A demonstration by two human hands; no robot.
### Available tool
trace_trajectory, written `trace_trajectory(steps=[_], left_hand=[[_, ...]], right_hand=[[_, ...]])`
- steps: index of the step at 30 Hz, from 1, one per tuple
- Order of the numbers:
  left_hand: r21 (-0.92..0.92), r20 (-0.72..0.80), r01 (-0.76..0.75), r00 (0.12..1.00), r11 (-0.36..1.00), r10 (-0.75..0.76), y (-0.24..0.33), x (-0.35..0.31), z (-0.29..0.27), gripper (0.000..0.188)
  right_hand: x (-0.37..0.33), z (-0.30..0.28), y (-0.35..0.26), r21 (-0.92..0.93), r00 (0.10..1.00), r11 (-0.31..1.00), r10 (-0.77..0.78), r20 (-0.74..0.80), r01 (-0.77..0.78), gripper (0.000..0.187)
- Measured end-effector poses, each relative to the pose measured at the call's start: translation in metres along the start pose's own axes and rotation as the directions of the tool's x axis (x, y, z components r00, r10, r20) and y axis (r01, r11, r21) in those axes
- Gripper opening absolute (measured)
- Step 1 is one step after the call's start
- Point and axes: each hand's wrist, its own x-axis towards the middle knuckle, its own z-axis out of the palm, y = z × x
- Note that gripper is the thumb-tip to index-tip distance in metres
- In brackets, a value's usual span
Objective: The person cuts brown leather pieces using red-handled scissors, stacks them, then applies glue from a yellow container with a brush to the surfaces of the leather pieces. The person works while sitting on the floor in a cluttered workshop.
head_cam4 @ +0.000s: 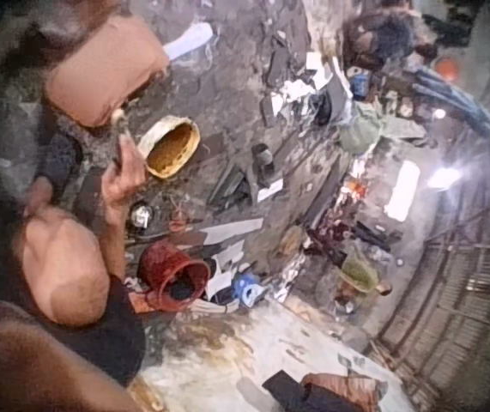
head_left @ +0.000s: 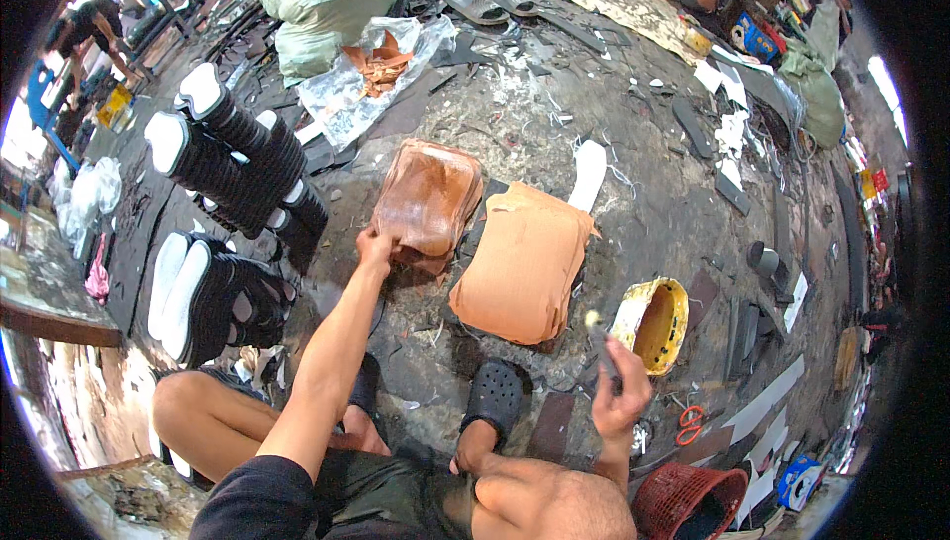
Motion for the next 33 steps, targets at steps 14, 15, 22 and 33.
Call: trace_trajectory(steps=[14,15,22,33], left_hand=[[0.494,0.566,-0.689,0.718,0.530,0.405,-0.015,-0.193,0.112,0.070],[0.522,0.583,-0.746,0.665,0.413,0.466,-0.019,-0.193,0.113,0.072],[0.525,0.549,-0.796,0.586,0.300,0.596,-0.009,-0.216,0.117,0.077],[0.133,0.979,-0.927,0.067,-0.351,0.195,-0.018,-0.233,0.120,0.081]], right_hand=[[0.020,-0.042,0.164,-0.480,0.657,0.483,0.688,-0.309,-0.732,0.048],[0.012,-0.036,0.178,-0.571,0.671,0.442,0.685,-0.284,-0.692,0.045],[0.010,-0.130,0.154,0.430,0.644,0.757,0.649,-0.405,-0.492,0.048],[-0.017,-0.202,0.161,-0.911,0.814,0.333,0.581,-0.004,-0.243,0.034]])
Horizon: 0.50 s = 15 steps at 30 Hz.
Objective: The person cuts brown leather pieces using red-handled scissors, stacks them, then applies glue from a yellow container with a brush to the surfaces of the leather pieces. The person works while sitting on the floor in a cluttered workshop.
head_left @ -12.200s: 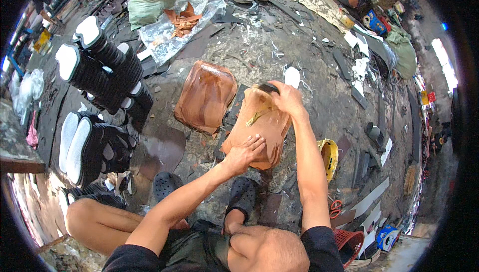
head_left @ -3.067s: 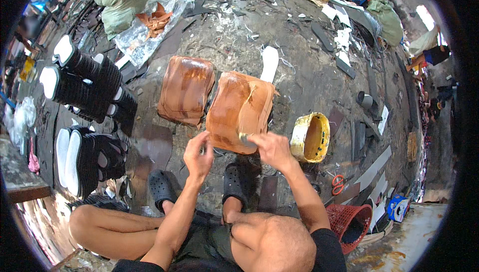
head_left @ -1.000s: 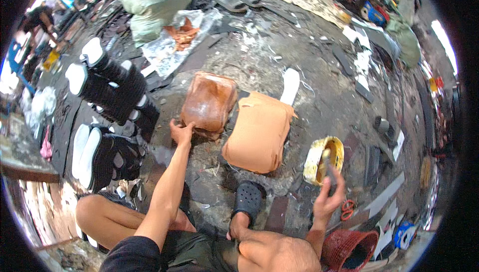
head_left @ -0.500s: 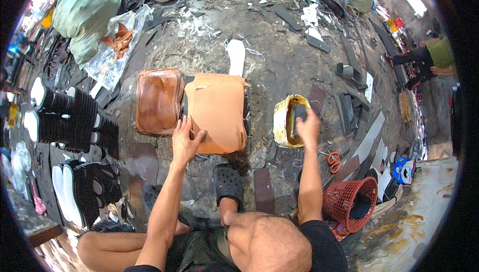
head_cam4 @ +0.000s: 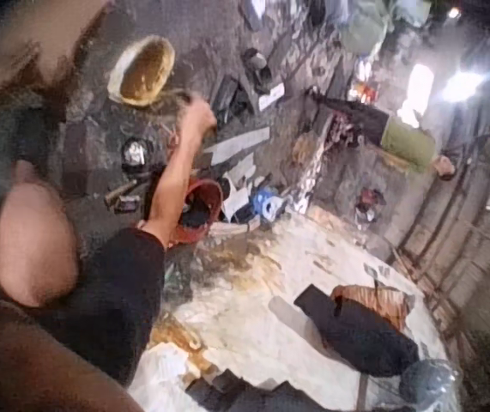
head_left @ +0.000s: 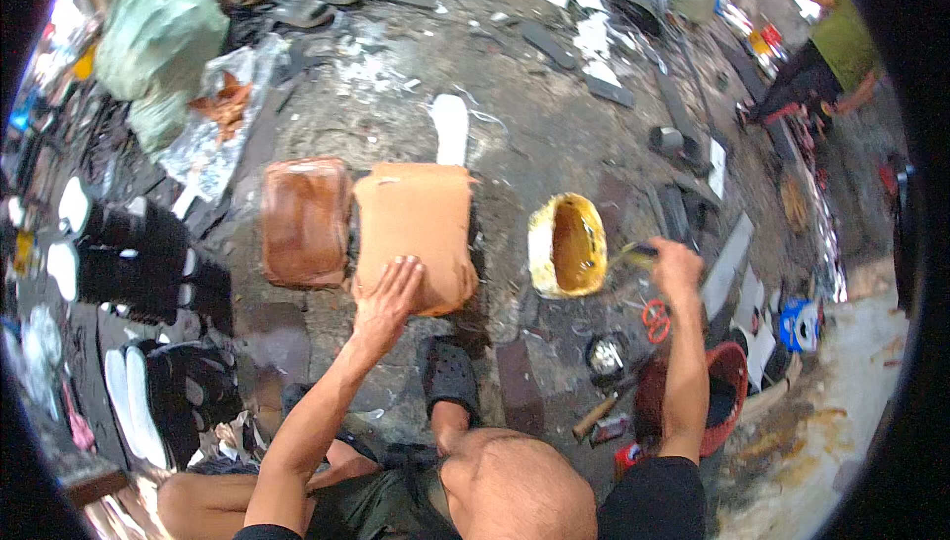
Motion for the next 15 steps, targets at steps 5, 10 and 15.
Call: trace_trajectory(steps=[5,10,15], left_hand=[[-0.052,-0.042,-0.027,0.999,0.998,0.025,-0.015,-0.001,0.001,0.074],[0.035,-0.065,0.024,0.998,0.999,-0.022,0.002,-0.015,-0.001,0.063],[0.063,-0.112,0.019,0.994,0.998,-0.012,0.016,-0.014,0.004,0.061]], right_hand=[[0.079,-0.074,-0.059,0.348,0.894,0.925,0.025,-0.447,0.149,0.037],[0.131,-0.086,-0.201,0.787,0.944,0.521,-0.183,-0.275,0.330,0.052],[0.109,-0.013,-0.334,0.895,0.981,0.444,-0.190,0.036,0.053,0.062]])
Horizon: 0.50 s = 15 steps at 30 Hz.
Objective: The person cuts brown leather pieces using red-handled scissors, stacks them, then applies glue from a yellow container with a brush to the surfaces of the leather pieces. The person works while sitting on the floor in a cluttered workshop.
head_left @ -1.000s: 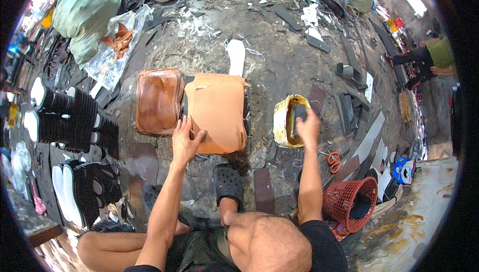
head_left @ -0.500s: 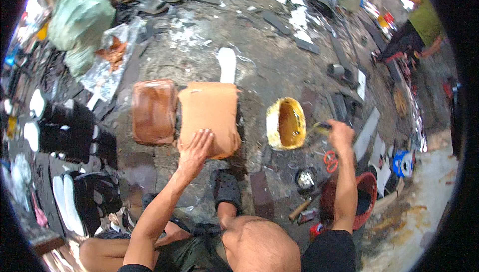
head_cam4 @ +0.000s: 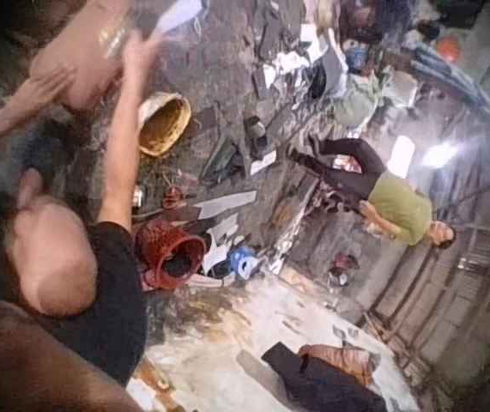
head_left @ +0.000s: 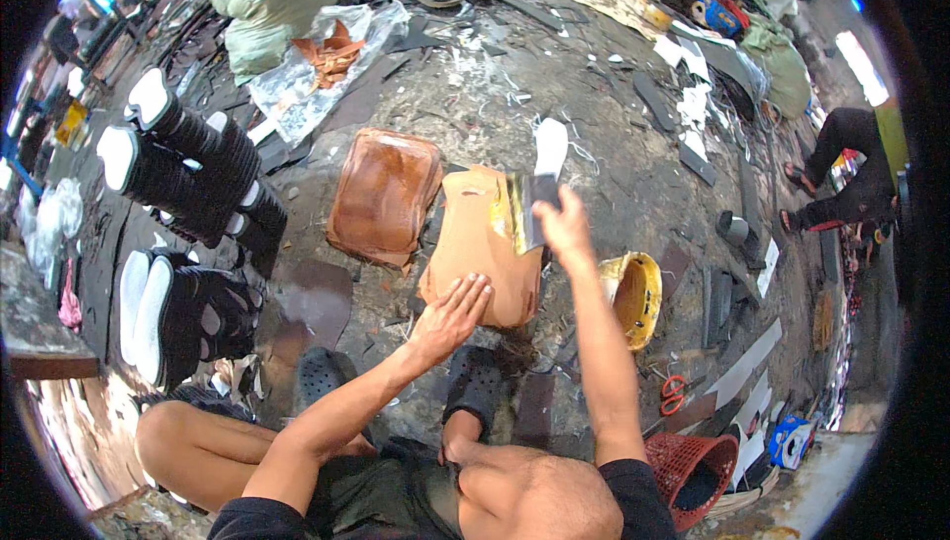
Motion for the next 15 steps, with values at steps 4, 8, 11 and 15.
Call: trace_trajectory(steps=[4,8,11,15], left_hand=[[-0.055,-0.013,0.063,0.998,0.997,-0.063,0.001,-0.016,-0.001,0.064],[-0.118,-0.072,0.045,0.996,0.992,-0.054,0.009,-0.018,0.018,0.067],[-0.142,-0.053,0.014,0.998,0.990,-0.021,0.007,-0.016,0.019,0.065],[-0.093,0.023,0.074,0.997,0.993,-0.072,-0.004,-0.041,0.025,0.065]], right_hand=[[-0.024,0.062,-0.013,-0.346,0.979,0.934,-0.145,-0.145,0.088,0.045],[0.042,0.080,-0.042,-0.360,0.941,0.871,-0.334,0.063,0.333,0.036],[0.055,0.099,-0.073,-0.319,0.675,0.664,-0.385,0.630,0.676,0.046],[-0.053,0.139,-0.110,0.013,0.151,0.511,-0.277,0.949,0.859,0.043]])
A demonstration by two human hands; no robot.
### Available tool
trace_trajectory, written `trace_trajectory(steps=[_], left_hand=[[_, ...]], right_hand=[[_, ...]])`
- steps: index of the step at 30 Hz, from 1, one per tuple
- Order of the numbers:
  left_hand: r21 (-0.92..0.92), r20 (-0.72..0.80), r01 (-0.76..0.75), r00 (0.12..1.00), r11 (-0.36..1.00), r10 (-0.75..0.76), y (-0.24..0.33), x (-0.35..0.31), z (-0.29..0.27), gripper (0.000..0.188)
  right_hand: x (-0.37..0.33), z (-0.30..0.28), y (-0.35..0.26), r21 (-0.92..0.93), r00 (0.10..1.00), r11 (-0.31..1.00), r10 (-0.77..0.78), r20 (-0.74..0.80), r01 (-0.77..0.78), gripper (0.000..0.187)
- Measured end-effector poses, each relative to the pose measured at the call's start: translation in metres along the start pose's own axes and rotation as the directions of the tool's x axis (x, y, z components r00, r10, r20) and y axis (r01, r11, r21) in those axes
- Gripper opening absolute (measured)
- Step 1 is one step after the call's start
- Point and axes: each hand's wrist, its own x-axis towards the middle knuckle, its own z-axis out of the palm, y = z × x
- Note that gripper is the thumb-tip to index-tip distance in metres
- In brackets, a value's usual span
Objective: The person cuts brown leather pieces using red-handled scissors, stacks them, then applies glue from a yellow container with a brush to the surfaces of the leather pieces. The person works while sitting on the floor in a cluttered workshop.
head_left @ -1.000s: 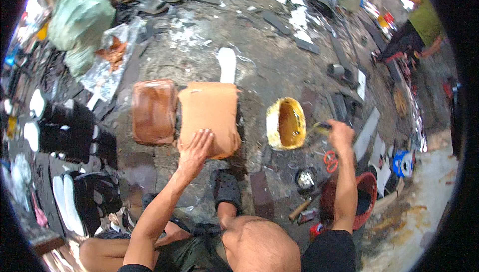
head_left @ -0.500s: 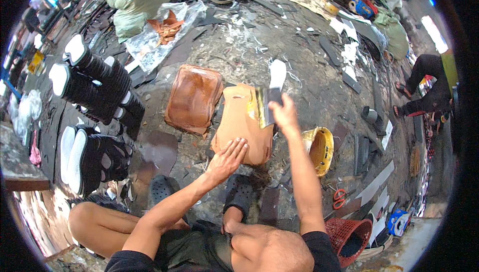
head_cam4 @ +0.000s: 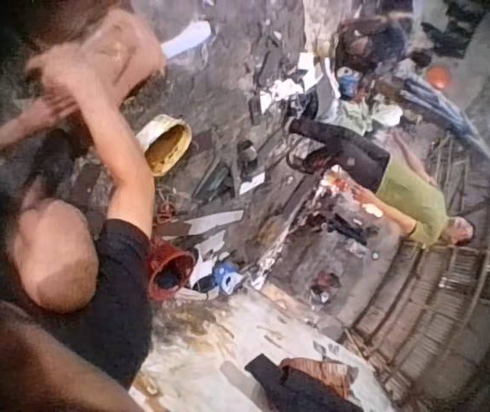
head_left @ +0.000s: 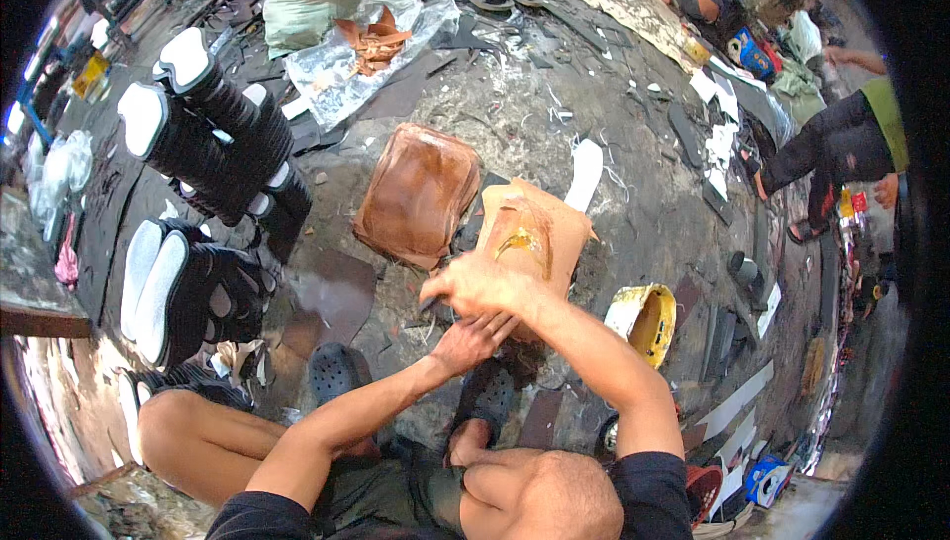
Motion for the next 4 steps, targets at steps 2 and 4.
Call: trace_trajectory(steps=[2,4], left_hand=[[0.041,-0.071,-0.053,0.996,0.998,0.055,-0.003,0.009,0.005,0.063],[0.007,0.079,-0.150,0.986,0.989,0.149,-0.021,0.033,-0.001,0.071]], right_hand=[[-0.013,0.011,0.025,0.228,0.914,0.953,-0.095,-0.394,0.198,0.039],[-0.020,0.008,0.052,0.307,0.796,0.905,-0.055,-0.603,0.296,0.039]])
